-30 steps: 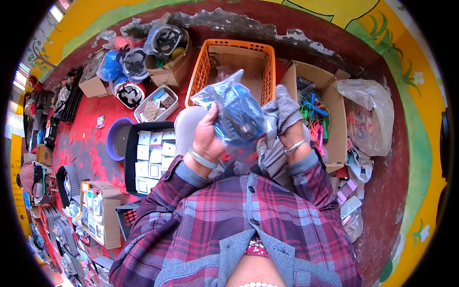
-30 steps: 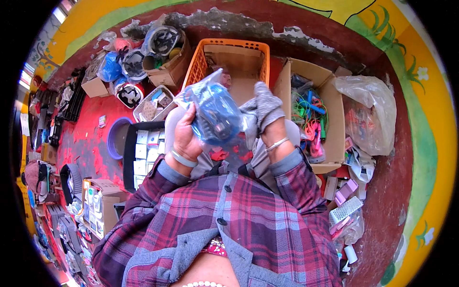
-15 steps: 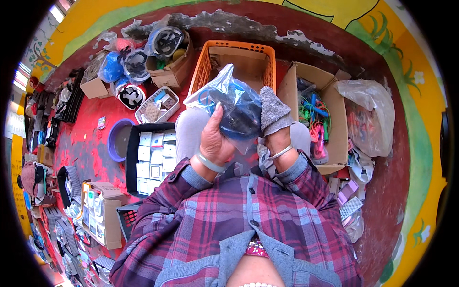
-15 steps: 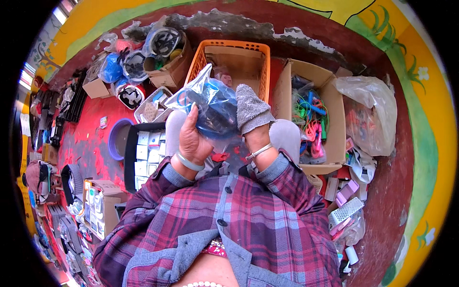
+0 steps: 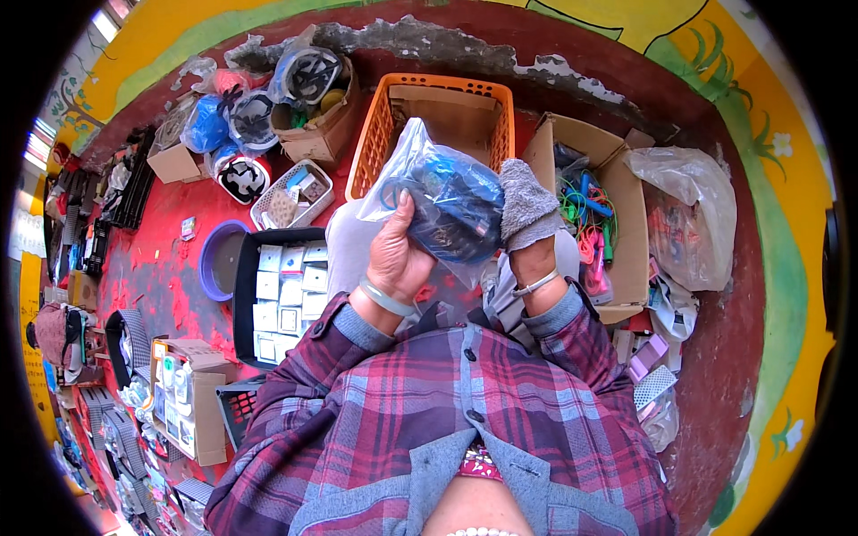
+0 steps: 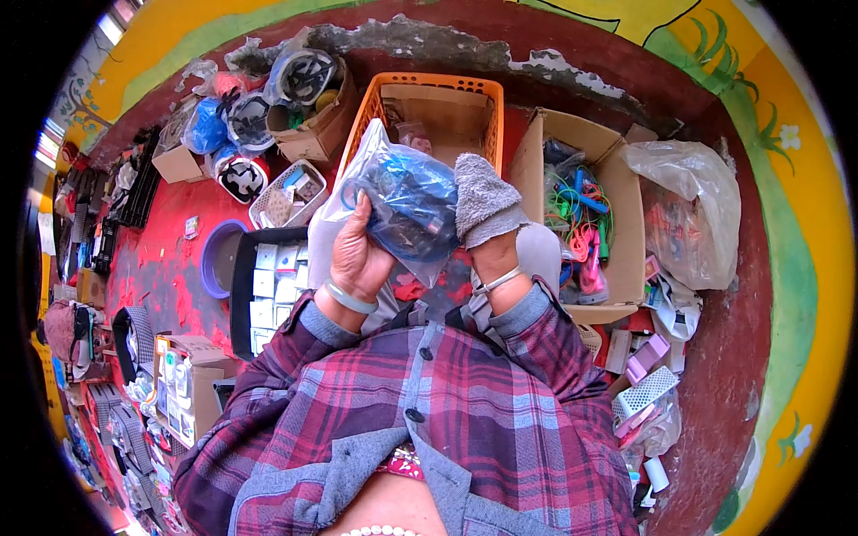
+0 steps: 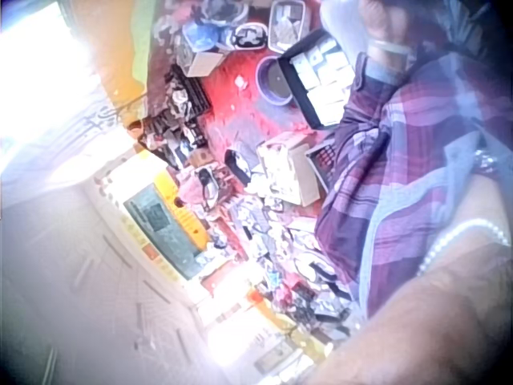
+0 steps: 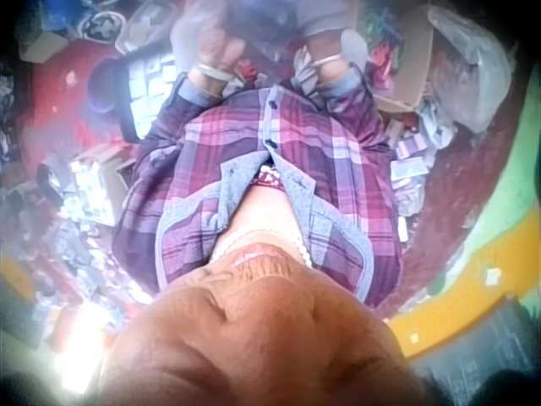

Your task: The person cleans a jump rope by wiping its blue handles and red cord with a cloth, handling one handle at a time and then the cord while sitting on the floor near several containers.

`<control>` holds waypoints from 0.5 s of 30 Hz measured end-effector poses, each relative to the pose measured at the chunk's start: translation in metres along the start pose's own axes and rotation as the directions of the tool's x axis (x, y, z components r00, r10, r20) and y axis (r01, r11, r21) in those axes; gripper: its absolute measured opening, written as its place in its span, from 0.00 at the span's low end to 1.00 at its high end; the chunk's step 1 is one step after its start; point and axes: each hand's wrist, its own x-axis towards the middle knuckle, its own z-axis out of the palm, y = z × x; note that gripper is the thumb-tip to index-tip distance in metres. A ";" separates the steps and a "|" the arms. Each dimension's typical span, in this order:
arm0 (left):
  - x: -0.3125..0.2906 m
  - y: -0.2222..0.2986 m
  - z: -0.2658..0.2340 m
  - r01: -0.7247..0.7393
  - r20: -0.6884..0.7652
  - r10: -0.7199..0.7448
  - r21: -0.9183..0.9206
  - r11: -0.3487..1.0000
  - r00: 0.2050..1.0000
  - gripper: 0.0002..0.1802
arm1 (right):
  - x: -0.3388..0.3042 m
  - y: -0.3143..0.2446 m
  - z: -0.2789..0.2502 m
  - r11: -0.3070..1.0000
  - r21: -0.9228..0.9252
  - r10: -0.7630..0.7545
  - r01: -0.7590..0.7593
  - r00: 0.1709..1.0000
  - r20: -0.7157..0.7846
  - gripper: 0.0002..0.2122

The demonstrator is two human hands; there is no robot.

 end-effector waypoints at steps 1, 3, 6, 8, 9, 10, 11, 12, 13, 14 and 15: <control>0.000 0.000 0.000 -0.011 0.006 0.011 -0.007 1.000 1.000 0.21 | 0.000 0.000 -0.001 0.999 0.041 0.032 -0.033 0.999 0.025 0.15; 0.000 -0.001 0.003 -0.029 0.021 0.029 -0.025 0.999 0.999 0.20 | 0.000 -0.002 -0.005 0.988 0.113 0.093 -0.102 0.993 0.079 0.16; -0.001 0.001 0.006 -0.002 0.036 0.004 -0.062 0.998 0.999 0.20 | -0.005 0.002 0.001 0.956 0.238 0.169 -0.170 0.985 0.028 0.16; 0.000 -0.001 0.004 -0.005 0.046 0.007 -0.054 0.999 0.999 0.19 | -0.007 0.000 0.003 0.940 0.281 0.196 -0.195 0.980 0.023 0.16; 0.000 -0.001 0.003 -0.007 0.051 0.010 -0.050 0.999 0.999 0.19 | -0.008 -0.001 0.003 0.931 0.302 0.210 -0.206 0.978 0.022 0.16; 0.000 -0.002 0.001 -0.024 0.034 0.026 -0.044 0.999 0.999 0.19 | -0.009 0.000 0.002 0.967 0.183 0.172 -0.175 0.985 0.036 0.16; 0.001 -0.002 0.000 -0.044 0.017 0.044 -0.036 0.998 0.999 0.19 | -0.009 0.002 0.000 0.989 0.062 0.134 -0.137 0.990 0.054 0.16; 0.000 -0.002 -0.001 -0.063 -0.001 0.063 -0.029 0.998 0.998 0.19 | -0.007 0.001 -0.003 0.994 -0.058 0.098 -0.094 0.992 0.076 0.17; -0.001 0.000 -0.001 -0.071 -0.003 0.071 -0.027 0.997 0.997 0.19 | -0.006 -0.002 -0.008 0.992 -0.116 0.068 -0.048 0.984 0.168 0.17; -0.003 0.002 0.000 -0.073 -0.003 0.073 -0.026 0.997 0.997 0.19 | -0.001 -0.011 -0.020 0.985 -0.175 0.048 -0.002 0.965 0.258 0.18; -0.003 0.003 0.002 -0.076 -0.004 0.076 -0.024 0.997 0.997 0.19 | 0.002 -0.016 -0.026 0.973 -0.227 0.034 0.049 0.937 0.347 0.18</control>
